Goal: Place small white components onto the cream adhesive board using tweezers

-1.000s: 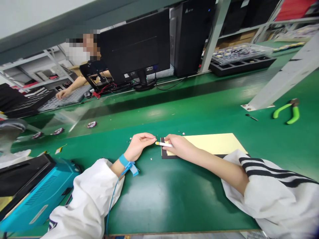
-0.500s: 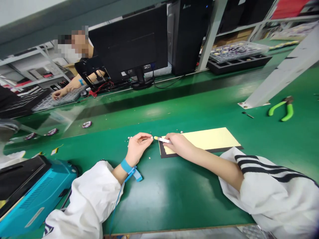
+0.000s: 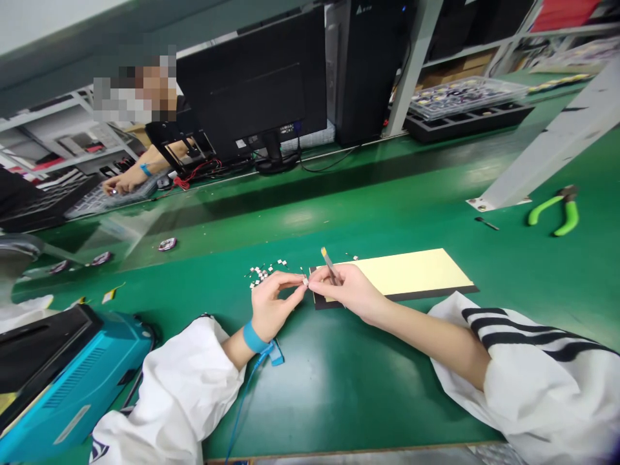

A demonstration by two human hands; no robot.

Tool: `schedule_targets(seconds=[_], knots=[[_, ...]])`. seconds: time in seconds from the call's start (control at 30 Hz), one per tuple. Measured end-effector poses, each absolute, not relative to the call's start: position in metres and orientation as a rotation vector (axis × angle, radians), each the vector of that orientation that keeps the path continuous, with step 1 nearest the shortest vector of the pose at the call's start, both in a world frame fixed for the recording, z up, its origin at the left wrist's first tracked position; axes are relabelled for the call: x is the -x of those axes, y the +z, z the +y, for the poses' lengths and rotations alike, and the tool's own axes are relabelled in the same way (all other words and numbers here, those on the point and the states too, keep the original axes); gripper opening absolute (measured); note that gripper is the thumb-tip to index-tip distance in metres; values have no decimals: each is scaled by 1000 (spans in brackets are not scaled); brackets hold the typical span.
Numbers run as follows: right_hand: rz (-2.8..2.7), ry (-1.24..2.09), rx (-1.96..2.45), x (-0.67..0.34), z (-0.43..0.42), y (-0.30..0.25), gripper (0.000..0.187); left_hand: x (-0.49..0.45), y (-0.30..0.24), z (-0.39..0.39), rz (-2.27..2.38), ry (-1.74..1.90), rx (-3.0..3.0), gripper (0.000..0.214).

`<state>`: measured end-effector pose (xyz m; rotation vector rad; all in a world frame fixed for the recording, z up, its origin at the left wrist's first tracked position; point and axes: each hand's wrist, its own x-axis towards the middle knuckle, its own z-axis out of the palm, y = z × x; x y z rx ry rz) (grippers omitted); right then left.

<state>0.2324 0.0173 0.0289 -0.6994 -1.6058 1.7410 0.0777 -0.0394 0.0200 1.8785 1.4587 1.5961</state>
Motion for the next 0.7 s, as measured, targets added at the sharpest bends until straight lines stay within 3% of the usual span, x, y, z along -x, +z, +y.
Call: schedule_targets(seconds=[0.7], knots=[[-1501, 1786, 680, -230, 19, 26, 24, -77, 24, -41, 1503, 1513, -2279, 7]])
